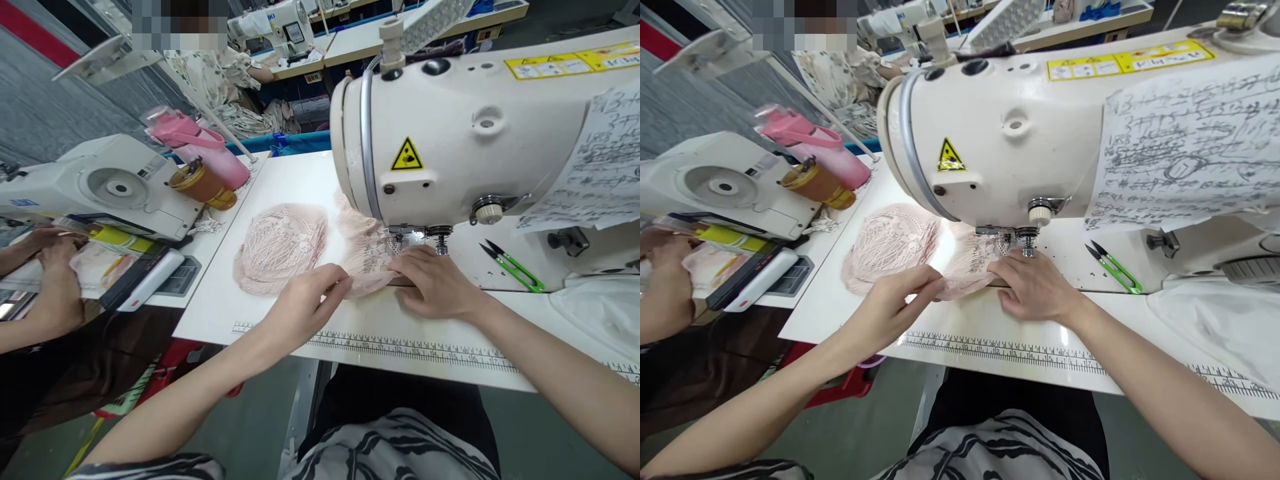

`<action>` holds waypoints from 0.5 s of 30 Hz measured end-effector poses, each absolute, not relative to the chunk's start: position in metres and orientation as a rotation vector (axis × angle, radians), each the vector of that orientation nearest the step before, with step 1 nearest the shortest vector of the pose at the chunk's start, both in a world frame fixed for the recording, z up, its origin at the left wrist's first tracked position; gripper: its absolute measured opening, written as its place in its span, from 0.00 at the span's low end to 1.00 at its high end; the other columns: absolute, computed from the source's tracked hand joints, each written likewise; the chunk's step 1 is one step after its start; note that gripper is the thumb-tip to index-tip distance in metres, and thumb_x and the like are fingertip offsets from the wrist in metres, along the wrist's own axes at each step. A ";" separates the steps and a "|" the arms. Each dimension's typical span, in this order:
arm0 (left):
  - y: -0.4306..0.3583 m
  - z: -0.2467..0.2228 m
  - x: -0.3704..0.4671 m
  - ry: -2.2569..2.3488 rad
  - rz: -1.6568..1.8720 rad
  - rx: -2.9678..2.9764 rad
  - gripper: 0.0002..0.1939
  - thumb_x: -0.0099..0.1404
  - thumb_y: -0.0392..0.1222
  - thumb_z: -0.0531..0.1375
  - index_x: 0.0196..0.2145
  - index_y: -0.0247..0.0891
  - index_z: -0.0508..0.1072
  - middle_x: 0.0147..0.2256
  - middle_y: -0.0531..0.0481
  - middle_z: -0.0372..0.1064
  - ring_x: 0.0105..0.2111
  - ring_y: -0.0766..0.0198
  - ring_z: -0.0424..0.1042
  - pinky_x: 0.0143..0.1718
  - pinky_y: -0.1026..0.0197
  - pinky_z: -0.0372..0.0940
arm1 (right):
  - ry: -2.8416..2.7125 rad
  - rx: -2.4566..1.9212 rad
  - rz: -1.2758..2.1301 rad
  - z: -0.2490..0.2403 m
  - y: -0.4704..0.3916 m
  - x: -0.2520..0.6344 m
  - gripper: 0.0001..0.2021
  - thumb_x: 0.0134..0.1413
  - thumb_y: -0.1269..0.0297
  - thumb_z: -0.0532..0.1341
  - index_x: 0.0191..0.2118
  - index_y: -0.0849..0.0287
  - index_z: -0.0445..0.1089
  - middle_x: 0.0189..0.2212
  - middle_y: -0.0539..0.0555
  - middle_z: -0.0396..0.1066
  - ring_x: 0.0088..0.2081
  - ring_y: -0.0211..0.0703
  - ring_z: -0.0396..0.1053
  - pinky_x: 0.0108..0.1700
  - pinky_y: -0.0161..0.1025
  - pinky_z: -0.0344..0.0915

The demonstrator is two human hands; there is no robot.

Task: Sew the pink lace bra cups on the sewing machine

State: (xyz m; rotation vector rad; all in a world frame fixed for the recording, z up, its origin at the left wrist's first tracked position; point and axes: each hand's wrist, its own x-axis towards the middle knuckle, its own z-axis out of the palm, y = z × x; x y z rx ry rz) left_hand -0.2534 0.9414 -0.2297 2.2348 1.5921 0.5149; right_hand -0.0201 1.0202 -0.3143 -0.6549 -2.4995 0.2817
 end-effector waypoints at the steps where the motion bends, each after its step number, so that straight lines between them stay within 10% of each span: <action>1: 0.945 -0.227 -0.255 1.589 0.497 2.220 0.15 0.73 0.42 0.50 0.27 0.37 0.65 0.22 0.55 0.63 0.21 0.69 0.63 0.22 0.66 0.57 | -2.498 -0.683 0.257 -0.315 1.020 -0.021 0.09 0.53 0.71 0.53 0.41 0.60 0.66 0.32 0.51 0.72 0.38 0.42 0.68 0.28 0.35 0.52; 7: 0.954 -0.236 -0.254 1.498 0.347 2.268 0.13 0.64 0.47 0.62 0.44 0.37 0.71 0.34 0.51 0.73 0.31 0.64 0.73 0.29 0.65 0.63 | -2.375 -0.641 0.126 -0.319 1.022 -0.022 0.08 0.54 0.75 0.52 0.35 0.59 0.67 0.29 0.49 0.73 0.35 0.39 0.69 0.29 0.35 0.55; 15: 0.972 -0.238 -0.240 1.391 0.607 2.262 0.27 0.74 0.46 0.47 0.17 0.36 0.59 0.17 0.56 0.53 0.17 0.72 0.52 0.20 0.64 0.48 | -2.379 -0.598 0.132 -0.317 1.024 -0.020 0.13 0.62 0.71 0.49 0.32 0.60 0.69 0.30 0.49 0.74 0.35 0.39 0.71 0.37 0.37 0.63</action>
